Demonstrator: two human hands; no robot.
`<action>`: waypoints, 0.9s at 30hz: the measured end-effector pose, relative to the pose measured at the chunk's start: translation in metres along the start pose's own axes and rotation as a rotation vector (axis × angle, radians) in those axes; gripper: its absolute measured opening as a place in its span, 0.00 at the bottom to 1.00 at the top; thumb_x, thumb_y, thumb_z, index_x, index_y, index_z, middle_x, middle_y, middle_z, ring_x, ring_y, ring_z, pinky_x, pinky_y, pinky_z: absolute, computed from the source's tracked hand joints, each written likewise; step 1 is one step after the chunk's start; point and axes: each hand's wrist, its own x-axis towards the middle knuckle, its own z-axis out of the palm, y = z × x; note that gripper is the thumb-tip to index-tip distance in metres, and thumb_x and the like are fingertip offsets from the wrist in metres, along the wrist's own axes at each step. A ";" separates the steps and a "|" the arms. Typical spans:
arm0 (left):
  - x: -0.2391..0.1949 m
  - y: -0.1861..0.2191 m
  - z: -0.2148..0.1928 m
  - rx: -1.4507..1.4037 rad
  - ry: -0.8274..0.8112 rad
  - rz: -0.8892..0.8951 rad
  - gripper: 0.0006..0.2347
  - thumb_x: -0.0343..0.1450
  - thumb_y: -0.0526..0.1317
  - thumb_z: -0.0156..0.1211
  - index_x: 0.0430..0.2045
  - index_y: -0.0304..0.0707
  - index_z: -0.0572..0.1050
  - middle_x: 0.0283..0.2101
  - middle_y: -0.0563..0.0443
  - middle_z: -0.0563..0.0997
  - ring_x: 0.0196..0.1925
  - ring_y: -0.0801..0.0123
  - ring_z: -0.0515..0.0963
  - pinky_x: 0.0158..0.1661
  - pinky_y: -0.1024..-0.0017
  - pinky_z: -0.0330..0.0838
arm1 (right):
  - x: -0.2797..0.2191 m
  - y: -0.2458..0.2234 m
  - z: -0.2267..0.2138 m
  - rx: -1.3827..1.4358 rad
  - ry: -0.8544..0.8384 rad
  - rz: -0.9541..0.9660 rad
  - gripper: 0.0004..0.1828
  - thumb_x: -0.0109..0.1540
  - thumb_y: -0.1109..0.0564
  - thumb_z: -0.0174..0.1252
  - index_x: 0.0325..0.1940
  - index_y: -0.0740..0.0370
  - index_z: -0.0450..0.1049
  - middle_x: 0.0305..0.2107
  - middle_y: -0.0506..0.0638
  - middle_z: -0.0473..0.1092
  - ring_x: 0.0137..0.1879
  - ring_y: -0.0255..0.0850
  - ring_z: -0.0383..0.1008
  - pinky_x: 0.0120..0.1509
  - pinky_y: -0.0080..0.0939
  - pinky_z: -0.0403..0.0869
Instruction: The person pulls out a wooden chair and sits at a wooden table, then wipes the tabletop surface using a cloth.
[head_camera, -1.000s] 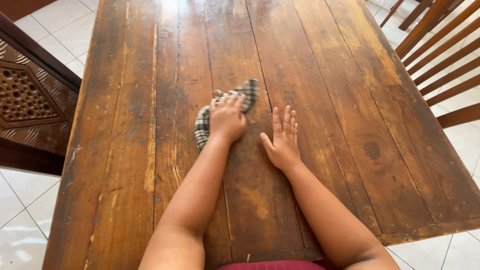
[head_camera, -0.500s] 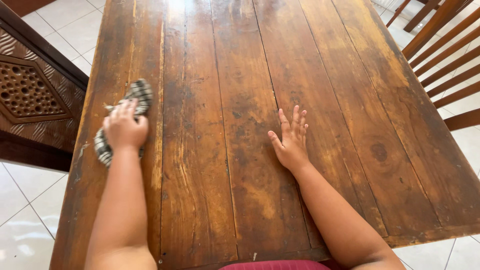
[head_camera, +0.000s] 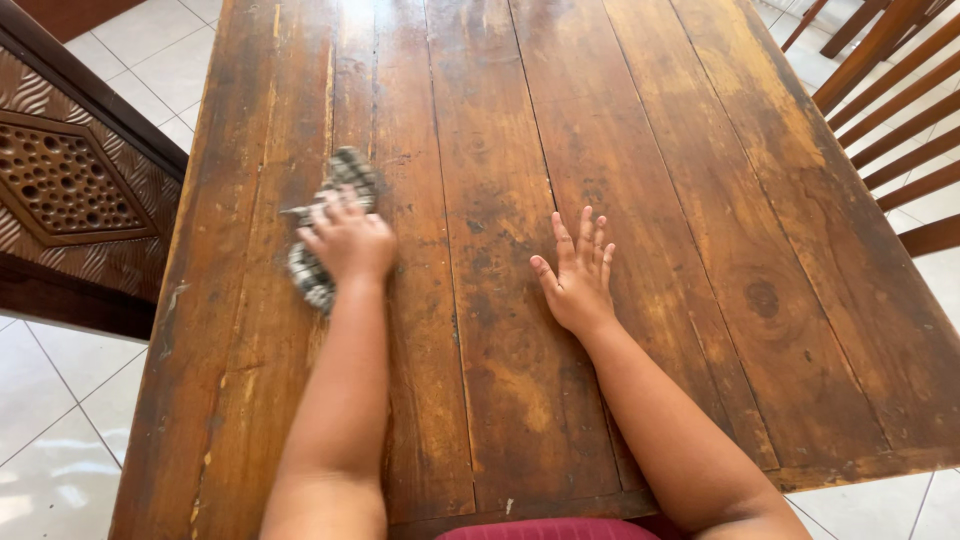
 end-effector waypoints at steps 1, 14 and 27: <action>-0.013 0.041 0.005 -0.032 -0.028 0.085 0.27 0.75 0.45 0.42 0.72 0.40 0.54 0.76 0.45 0.55 0.76 0.50 0.53 0.71 0.42 0.40 | 0.000 0.001 0.001 0.038 0.022 0.000 0.40 0.69 0.34 0.44 0.82 0.46 0.44 0.79 0.59 0.28 0.83 0.59 0.21 0.80 0.68 0.29; -0.056 0.121 0.016 -0.312 -0.032 0.752 0.23 0.69 0.47 0.56 0.62 0.59 0.71 0.68 0.54 0.71 0.73 0.64 0.63 0.71 0.54 0.48 | -0.005 0.020 0.004 0.228 0.176 -0.124 0.36 0.73 0.37 0.44 0.83 0.47 0.48 0.80 0.64 0.29 0.84 0.66 0.24 0.83 0.67 0.36; -0.010 -0.199 -0.022 -0.065 0.220 -0.237 0.24 0.74 0.45 0.46 0.69 0.47 0.66 0.73 0.44 0.63 0.74 0.49 0.59 0.69 0.41 0.46 | 0.002 0.004 0.004 -0.026 -0.031 0.018 0.42 0.68 0.35 0.45 0.81 0.53 0.45 0.78 0.61 0.26 0.83 0.56 0.24 0.81 0.64 0.31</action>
